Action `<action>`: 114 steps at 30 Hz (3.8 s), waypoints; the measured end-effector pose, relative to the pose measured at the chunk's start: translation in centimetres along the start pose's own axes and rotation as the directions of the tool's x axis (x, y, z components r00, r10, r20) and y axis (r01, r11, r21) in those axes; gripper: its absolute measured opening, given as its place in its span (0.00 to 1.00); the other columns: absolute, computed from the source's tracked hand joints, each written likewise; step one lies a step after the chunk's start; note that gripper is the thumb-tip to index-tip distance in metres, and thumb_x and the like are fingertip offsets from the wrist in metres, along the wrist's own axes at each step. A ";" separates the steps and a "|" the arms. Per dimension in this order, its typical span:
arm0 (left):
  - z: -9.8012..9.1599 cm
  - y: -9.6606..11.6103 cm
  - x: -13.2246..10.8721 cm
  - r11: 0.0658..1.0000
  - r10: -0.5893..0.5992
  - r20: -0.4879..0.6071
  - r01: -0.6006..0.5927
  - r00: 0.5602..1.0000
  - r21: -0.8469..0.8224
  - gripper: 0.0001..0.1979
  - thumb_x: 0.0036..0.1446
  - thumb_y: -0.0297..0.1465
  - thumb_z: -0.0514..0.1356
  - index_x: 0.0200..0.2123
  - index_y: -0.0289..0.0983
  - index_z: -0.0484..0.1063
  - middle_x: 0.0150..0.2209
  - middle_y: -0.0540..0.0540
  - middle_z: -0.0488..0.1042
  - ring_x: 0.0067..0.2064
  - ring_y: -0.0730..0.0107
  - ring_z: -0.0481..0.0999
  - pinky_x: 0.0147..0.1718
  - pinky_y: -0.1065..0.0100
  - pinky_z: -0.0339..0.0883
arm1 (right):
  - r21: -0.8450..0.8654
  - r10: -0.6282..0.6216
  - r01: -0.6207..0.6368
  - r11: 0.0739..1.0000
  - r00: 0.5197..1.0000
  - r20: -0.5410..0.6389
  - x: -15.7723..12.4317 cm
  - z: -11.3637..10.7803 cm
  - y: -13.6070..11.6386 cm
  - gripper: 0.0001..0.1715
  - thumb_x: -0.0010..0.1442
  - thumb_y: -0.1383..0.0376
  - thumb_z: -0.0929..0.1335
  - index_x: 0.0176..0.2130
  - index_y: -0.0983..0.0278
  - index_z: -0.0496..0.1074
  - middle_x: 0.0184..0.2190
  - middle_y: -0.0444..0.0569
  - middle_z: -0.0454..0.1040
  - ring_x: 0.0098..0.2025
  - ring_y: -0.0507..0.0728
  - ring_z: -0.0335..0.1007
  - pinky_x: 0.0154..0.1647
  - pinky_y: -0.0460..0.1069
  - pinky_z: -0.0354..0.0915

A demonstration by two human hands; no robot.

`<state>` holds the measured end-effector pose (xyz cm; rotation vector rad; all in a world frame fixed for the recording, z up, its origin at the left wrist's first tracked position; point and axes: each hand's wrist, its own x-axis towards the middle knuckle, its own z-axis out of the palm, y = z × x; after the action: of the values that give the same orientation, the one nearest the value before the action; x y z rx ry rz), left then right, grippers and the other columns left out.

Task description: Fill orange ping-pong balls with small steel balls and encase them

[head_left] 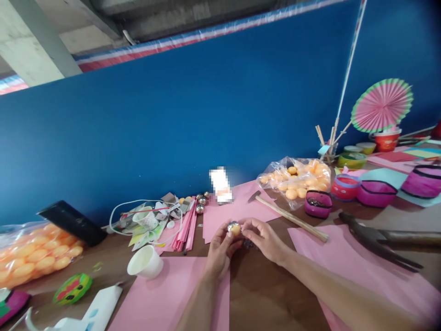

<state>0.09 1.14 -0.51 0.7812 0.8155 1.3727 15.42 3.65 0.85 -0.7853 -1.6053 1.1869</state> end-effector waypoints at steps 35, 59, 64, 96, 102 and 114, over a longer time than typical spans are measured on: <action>-0.3 -0.3 0.2 0.999 -0.004 0.044 0.005 0.999 -0.039 0.22 0.51 0.28 0.59 0.51 0.39 0.64 0.44 0.43 0.73 0.43 0.66 0.73 0.48 0.60 0.62 | 0.013 0.072 -0.072 0.997 0.997 -0.005 0.0 0.1 -0.2 0.08 0.55 0.62 0.64 0.33 0.64 0.69 0.44 0.49 0.71 0.41 0.56 0.68 0.41 0.50 0.64; 0.6 0.0 -0.1 1.000 0.010 0.052 -0.010 0.999 0.012 0.23 0.49 0.29 0.61 0.50 0.38 0.65 0.44 0.43 0.74 0.47 0.62 0.72 0.50 0.57 0.61 | -0.037 0.060 -0.059 0.998 0.998 0.020 0.0 0.2 -0.6 0.10 0.56 0.61 0.64 0.28 0.64 0.69 0.44 0.50 0.71 0.45 0.56 0.66 0.48 0.51 0.60; 0.5 -0.2 -0.1 1.000 0.016 0.043 -0.017 0.999 0.025 0.23 0.49 0.28 0.61 0.50 0.39 0.65 0.44 0.44 0.74 0.47 0.62 0.72 0.50 0.58 0.60 | -0.076 0.073 -0.071 0.995 0.997 0.015 0.0 0.1 -0.7 0.08 0.55 0.63 0.65 0.29 0.65 0.70 0.44 0.50 0.71 0.45 0.56 0.67 0.47 0.50 0.60; 0.5 -0.4 -0.1 0.984 0.071 0.004 -0.071 0.997 0.164 0.20 0.47 0.30 0.62 0.46 0.38 0.67 0.45 0.42 0.72 0.45 0.61 0.72 0.49 0.58 0.61 | -0.140 0.047 -0.046 0.989 0.999 0.001 0.0 -0.2 -0.2 0.08 0.53 0.63 0.65 0.27 0.64 0.70 0.38 0.49 0.74 0.41 0.56 0.68 0.45 0.51 0.61; 0.4 -0.4 -0.2 0.981 0.069 -0.001 -0.068 0.998 0.183 0.20 0.47 0.30 0.62 0.46 0.38 0.67 0.46 0.42 0.72 0.47 0.60 0.71 0.49 0.58 0.61 | -0.123 0.099 -0.097 0.988 0.995 0.008 0.0 -0.3 -0.3 0.09 0.52 0.62 0.66 0.27 0.65 0.71 0.34 0.48 0.75 0.37 0.56 0.69 0.39 0.49 0.63; 0.1 -0.6 0.0 0.979 0.053 0.013 -0.054 0.999 0.197 0.20 0.49 0.30 0.61 0.48 0.38 0.66 0.46 0.41 0.72 0.47 0.59 0.71 0.49 0.57 0.61 | -0.142 0.178 -0.179 0.974 0.984 -0.024 0.2 -0.3 0.2 0.09 0.51 0.61 0.66 0.28 0.65 0.72 0.26 0.45 0.75 0.29 0.53 0.67 0.32 0.47 0.62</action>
<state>0.49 1.12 -0.92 0.9673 0.9406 1.3488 15.63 3.96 0.75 -1.0453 -1.6520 1.1995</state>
